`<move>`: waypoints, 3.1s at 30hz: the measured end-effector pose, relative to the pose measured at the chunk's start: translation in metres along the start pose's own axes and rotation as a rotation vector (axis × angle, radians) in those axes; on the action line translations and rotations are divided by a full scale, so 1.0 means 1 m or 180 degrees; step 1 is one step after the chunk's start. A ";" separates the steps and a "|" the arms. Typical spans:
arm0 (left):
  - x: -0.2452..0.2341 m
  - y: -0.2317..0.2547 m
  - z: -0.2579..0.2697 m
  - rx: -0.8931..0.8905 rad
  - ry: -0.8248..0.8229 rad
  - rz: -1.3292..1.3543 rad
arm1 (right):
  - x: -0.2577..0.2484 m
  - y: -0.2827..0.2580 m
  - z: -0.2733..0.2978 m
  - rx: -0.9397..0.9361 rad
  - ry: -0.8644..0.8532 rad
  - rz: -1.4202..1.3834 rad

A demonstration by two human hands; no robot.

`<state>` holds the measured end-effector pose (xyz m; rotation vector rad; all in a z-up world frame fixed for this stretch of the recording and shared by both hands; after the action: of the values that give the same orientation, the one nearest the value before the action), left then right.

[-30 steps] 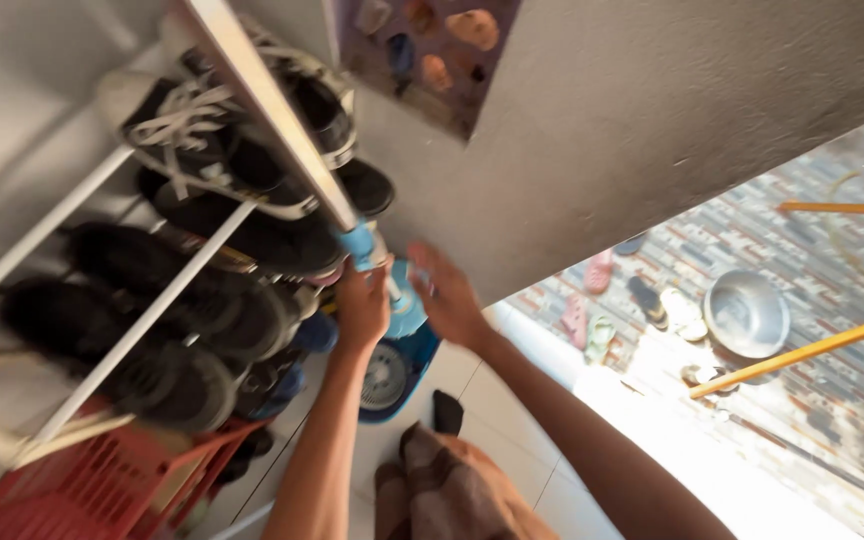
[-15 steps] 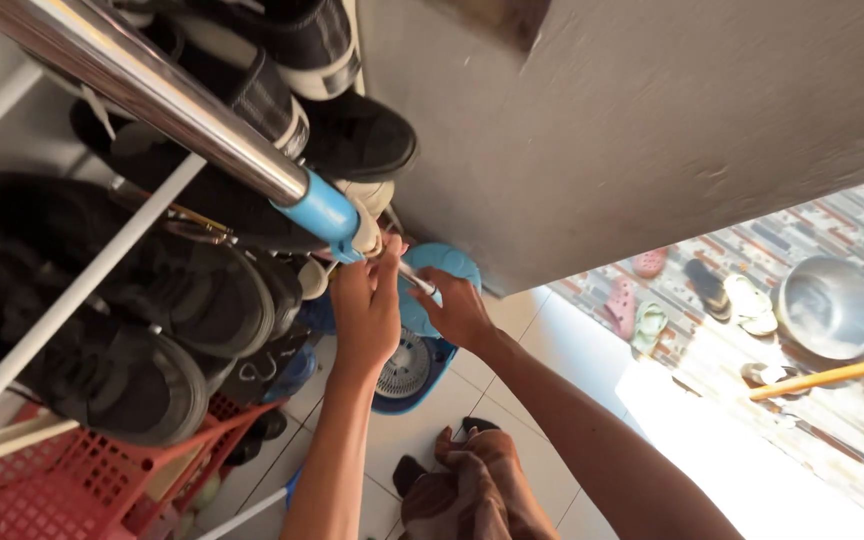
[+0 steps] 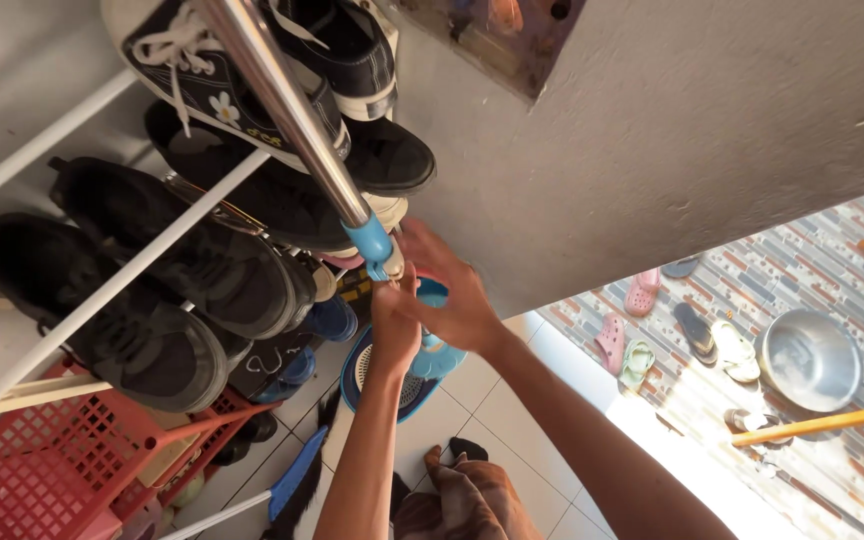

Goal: The recorder sweeps the floor and then assembles the handle and head of a spin mop.

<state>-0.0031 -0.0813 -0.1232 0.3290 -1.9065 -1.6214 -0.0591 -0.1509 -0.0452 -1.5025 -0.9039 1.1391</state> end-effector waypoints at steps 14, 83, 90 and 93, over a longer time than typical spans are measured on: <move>-0.029 -0.042 0.009 0.0130 0.0228 -0.1265 | 0.008 0.049 -0.017 0.0519 0.0200 -0.0189; 0.036 0.032 -0.007 0.0542 -0.0233 -0.2016 | -0.027 -0.042 0.035 -0.0182 0.0438 0.0115; 0.013 -0.014 0.000 0.0087 -0.0353 -0.1469 | -0.015 -0.015 0.017 0.0131 0.0244 0.1343; -0.003 -0.049 -0.008 -0.0328 -0.0595 -0.1939 | -0.016 0.005 0.020 0.0317 0.0253 0.1221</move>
<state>-0.0055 -0.0964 -0.1710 0.7989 -1.9616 -2.1964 -0.0833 -0.1614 -0.0473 -1.6690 -0.5071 1.3647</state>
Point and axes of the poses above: each hand's wrist, its own z-axis away from the middle knuckle, its own x-axis out of the palm, y = z × x, the point moved 8 cm from there along -z, towards the middle knuckle, and after that the axes turned 13 degrees about -y, right-handed, at the moved point
